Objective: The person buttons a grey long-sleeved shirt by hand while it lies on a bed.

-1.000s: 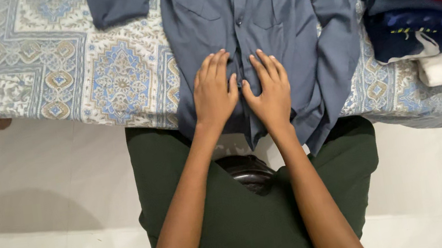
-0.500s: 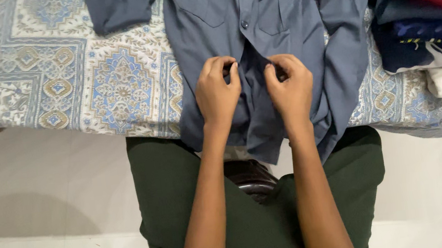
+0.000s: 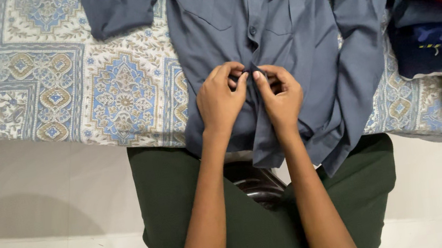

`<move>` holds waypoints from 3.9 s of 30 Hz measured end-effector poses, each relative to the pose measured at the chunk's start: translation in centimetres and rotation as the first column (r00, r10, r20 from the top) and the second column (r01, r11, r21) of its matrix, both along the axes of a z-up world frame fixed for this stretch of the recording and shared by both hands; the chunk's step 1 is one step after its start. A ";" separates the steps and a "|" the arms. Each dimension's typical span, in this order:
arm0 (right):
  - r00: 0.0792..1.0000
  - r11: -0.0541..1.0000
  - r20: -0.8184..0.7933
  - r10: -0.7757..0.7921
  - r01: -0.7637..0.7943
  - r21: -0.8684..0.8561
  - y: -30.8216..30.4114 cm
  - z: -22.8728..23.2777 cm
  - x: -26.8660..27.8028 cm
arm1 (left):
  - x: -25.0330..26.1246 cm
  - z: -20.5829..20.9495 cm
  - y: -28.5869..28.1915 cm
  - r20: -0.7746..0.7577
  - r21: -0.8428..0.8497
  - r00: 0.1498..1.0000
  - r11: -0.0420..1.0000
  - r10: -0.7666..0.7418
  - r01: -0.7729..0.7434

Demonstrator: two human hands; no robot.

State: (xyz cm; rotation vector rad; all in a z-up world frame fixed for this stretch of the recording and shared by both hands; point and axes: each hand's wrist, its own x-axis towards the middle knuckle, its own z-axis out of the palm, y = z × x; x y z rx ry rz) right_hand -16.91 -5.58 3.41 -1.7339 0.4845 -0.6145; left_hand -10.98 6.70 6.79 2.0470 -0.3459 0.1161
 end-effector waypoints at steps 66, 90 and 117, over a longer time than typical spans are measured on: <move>0.992 0.975 0.064 0.111 -0.121 0.187 -0.5 -0.8 0.8 | 0.0 -2.0 -0.6 -0.194 -0.242 0.981 0.969 0.000 -0.048; 0.997 0.995 0.045 0.069 -0.065 -0.076 0.4 0.4 0.4 | 0.3 -2.3 -0.7 -0.253 -0.295 0.967 0.955 -0.036 -0.041; 0.994 0.991 -0.040 0.105 -0.108 -0.074 -0.4 0.6 0.0 | 0.0 -2.8 -0.7 -0.235 -0.417 0.968 0.909 -0.084 -0.022</move>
